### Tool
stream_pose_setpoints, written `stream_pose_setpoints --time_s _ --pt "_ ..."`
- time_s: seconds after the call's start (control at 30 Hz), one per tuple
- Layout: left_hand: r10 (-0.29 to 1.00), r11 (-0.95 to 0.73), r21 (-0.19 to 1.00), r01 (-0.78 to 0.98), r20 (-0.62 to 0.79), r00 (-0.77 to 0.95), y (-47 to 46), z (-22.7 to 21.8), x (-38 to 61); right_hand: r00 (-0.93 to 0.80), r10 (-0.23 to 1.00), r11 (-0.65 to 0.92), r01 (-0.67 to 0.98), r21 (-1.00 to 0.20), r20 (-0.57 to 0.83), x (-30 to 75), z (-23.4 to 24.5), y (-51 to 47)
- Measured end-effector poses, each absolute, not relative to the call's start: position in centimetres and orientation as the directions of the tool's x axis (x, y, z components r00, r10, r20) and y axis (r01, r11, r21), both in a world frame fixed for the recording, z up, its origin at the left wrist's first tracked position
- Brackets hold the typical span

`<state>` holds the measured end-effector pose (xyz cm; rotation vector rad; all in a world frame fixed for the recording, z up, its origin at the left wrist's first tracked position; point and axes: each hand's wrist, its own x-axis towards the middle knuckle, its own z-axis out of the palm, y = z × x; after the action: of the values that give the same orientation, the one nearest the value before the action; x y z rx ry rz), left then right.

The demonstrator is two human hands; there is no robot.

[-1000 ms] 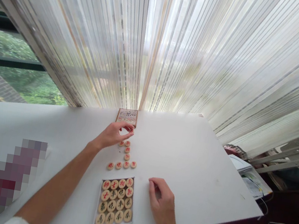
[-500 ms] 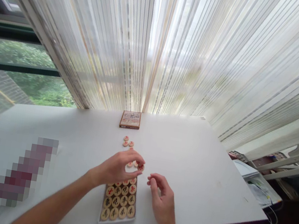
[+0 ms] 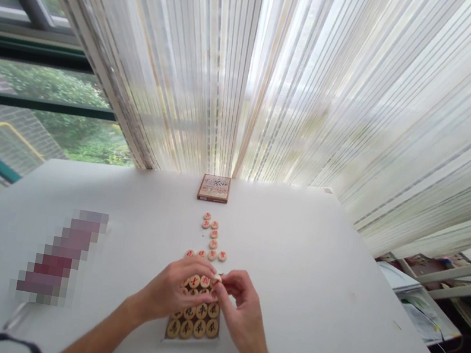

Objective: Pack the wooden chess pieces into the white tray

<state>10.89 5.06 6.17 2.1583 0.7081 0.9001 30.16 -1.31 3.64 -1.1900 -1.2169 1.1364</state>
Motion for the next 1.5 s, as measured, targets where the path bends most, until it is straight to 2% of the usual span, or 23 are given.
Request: stream_pose_setpoints --time_s 0.1,0.27,0.53,0.77,1.07,1.27,1.5 --pt "0.727 -0.619 0.739 0.266 0.412 0.55 4.1 5.8 9.7 0.079 0.996 0.051 0.002 -0.999 0.051 30.6 3.3 -1.3" --pt "0.842 -0.525 0.742 0.417 0.383 0.379 1.9 3.8 6.9 0.114 0.991 0.07 0.059 -0.996 0.076 32.1 2.8 -1.7" --pt "0.886 -0.464 0.706 0.535 0.385 0.259 -0.2 1.2 4.4 0.122 0.99 0.062 0.128 -0.99 0.077 32.9 0.8 -3.1" --pt "0.883 -0.469 0.704 0.533 0.376 0.28 -0.2 0.9 4.3 0.128 0.984 0.083 0.274 -0.958 0.122 32.1 1.2 -3.4" --pt "0.871 -0.49 0.69 0.533 0.368 0.324 -0.1 1.0 4.4 0.047 0.987 0.131 0.343 -0.93 0.156 31.6 1.4 -3.9" --pt "0.88 -0.474 0.677 0.562 0.37 0.297 -0.1 0.6 4.2 0.104 0.978 0.135 0.355 -0.925 0.182 31.6 0.5 -4.0" --pt "0.845 -0.532 0.634 0.561 0.446 0.297 -0.2 0.1 4.3 0.078 0.959 0.218 0.406 -0.887 0.271 31.8 -0.1 -4.0"
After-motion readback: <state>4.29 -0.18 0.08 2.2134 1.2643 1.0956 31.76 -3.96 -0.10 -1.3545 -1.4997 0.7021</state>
